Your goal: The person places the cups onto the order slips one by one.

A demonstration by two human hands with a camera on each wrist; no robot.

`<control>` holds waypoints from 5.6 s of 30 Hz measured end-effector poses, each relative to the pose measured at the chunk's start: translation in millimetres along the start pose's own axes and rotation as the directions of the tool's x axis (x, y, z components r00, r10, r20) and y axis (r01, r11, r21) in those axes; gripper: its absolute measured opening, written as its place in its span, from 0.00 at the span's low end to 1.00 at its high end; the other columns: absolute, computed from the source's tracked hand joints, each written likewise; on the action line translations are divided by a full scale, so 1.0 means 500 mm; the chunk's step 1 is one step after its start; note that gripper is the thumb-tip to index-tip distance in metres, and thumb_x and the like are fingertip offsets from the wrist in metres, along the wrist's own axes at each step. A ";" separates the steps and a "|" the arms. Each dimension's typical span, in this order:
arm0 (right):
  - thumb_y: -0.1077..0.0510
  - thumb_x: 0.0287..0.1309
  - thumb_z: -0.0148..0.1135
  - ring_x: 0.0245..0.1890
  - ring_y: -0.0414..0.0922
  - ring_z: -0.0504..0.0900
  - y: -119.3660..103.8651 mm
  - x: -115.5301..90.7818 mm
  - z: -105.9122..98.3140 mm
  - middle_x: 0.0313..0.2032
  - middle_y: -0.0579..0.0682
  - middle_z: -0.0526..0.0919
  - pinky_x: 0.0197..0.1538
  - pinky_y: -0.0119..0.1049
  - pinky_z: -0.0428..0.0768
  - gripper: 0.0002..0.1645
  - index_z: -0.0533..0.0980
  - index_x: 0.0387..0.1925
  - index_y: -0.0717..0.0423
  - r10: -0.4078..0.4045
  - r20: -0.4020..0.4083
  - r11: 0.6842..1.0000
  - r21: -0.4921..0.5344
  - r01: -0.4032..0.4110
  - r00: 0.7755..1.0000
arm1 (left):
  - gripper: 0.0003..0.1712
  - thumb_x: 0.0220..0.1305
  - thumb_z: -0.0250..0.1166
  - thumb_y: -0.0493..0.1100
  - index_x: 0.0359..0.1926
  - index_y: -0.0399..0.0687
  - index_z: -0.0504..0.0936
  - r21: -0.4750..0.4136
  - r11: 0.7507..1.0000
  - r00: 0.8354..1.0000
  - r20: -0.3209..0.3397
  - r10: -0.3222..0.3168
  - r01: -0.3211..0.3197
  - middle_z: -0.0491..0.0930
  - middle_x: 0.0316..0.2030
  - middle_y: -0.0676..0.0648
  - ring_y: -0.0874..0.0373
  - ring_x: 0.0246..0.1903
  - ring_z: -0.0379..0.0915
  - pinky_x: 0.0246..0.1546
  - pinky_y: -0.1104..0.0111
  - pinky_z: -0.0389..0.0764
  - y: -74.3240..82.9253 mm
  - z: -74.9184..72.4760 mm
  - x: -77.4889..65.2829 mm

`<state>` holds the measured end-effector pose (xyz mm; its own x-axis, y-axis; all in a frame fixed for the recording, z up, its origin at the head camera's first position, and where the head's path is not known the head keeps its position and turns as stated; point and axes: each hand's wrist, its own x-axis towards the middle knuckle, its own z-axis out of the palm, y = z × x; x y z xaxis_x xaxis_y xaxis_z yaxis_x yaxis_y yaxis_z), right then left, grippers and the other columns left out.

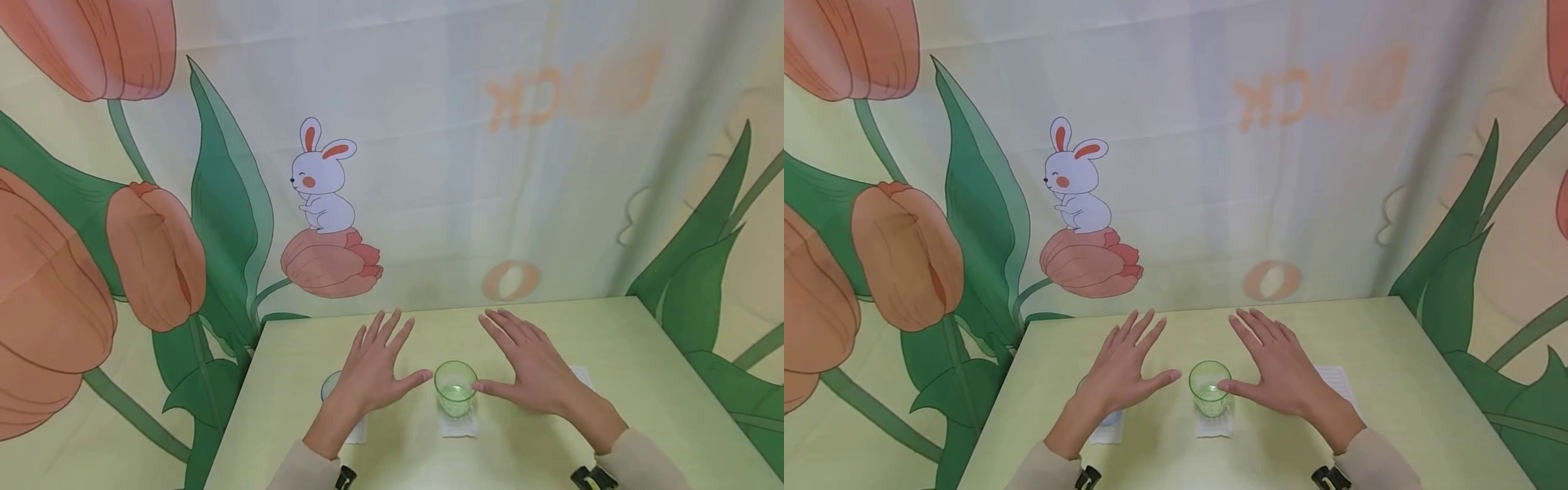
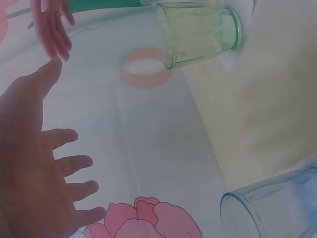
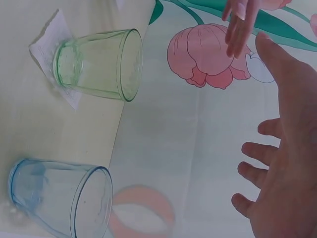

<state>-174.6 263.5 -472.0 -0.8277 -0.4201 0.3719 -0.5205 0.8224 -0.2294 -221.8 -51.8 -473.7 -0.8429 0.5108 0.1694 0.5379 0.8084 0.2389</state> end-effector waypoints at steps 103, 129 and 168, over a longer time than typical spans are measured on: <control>0.27 0.39 0.83 0.66 0.70 0.74 0.382 -0.293 0.151 0.68 0.68 0.76 0.63 0.71 0.73 0.69 0.70 0.72 0.68 0.282 0.245 0.955 0.017 -0.295 0.928 | 0.48 0.58 0.81 0.60 0.74 0.58 0.68 -0.396 0.914 0.993 -0.034 -0.114 0.092 0.69 0.71 0.56 0.60 0.68 0.70 0.62 0.68 0.78 0.355 0.368 0.147; 0.26 0.35 0.84 0.66 0.72 0.71 0.390 -0.270 0.156 0.66 0.65 0.78 0.54 0.81 0.71 0.70 0.70 0.74 0.62 0.335 0.264 0.936 0.017 -0.351 0.905 | 0.50 0.56 0.82 0.59 0.74 0.52 0.70 -0.462 0.886 0.993 -0.092 -0.080 0.029 0.71 0.69 0.56 0.60 0.63 0.75 0.61 0.70 0.78 0.348 0.358 0.167; 0.33 0.39 0.87 0.68 0.77 0.62 0.390 -0.294 0.164 0.67 0.78 0.70 0.60 0.84 0.62 0.71 0.65 0.73 0.72 0.425 0.276 0.871 0.133 -0.472 0.862 | 0.50 0.58 0.81 0.59 0.74 0.49 0.68 -0.414 0.910 1.000 -0.003 0.015 -0.015 0.71 0.65 0.56 0.65 0.59 0.75 0.58 0.78 0.77 0.430 0.387 0.229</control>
<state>-171.9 454.3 -645.2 -0.9926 -0.1186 -0.0256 -0.0905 0.8643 -0.4948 -205.6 237.2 -587.8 -0.8348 0.5218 0.1758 0.5082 0.6071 0.6109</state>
